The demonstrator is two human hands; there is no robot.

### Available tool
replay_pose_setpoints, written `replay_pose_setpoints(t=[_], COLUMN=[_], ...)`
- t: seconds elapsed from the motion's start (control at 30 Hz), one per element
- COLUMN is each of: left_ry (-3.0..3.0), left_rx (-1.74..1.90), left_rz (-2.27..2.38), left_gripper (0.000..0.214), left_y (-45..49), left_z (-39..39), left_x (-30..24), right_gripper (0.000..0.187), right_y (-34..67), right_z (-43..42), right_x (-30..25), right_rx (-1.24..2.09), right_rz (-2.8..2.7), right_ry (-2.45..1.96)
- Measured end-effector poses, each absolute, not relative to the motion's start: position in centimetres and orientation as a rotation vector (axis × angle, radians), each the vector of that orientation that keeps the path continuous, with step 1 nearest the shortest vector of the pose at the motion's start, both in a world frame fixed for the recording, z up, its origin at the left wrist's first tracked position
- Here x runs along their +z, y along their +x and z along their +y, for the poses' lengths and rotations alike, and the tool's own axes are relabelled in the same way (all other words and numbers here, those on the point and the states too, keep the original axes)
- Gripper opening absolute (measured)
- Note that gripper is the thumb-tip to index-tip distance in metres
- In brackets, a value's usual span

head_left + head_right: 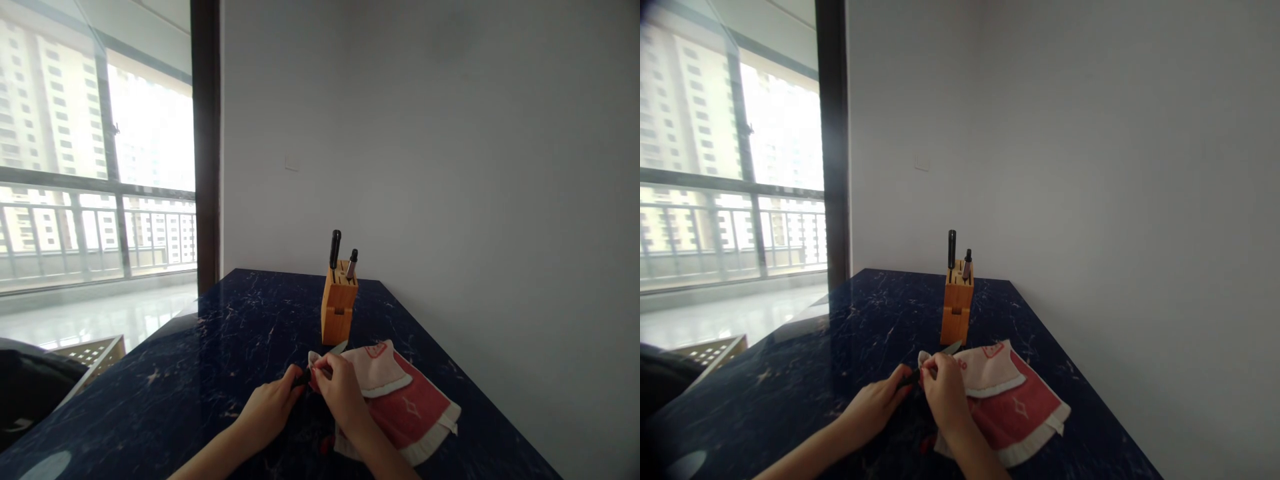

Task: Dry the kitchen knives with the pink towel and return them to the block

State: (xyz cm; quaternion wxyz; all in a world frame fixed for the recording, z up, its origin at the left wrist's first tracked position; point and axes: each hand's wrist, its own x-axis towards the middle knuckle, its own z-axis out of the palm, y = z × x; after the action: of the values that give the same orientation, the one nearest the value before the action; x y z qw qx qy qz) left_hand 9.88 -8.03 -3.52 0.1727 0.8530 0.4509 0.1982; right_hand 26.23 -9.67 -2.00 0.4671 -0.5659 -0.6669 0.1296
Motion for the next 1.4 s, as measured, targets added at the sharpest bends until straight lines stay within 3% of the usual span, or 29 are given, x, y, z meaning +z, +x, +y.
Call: replay_pose_setpoints(t=[1.4], left_ry=[2.442], left_rx=[0.553], left_rz=[1.263], left_gripper=[0.019], left_y=[9.7], left_z=[-7.8], left_x=[-3.9], right_gripper=[0.010], right_y=[26.2], right_z=[-9.6], right_x=[-2.5], right_rx=[0.302], right_rz=[-1.633], right_ry=[-1.420])
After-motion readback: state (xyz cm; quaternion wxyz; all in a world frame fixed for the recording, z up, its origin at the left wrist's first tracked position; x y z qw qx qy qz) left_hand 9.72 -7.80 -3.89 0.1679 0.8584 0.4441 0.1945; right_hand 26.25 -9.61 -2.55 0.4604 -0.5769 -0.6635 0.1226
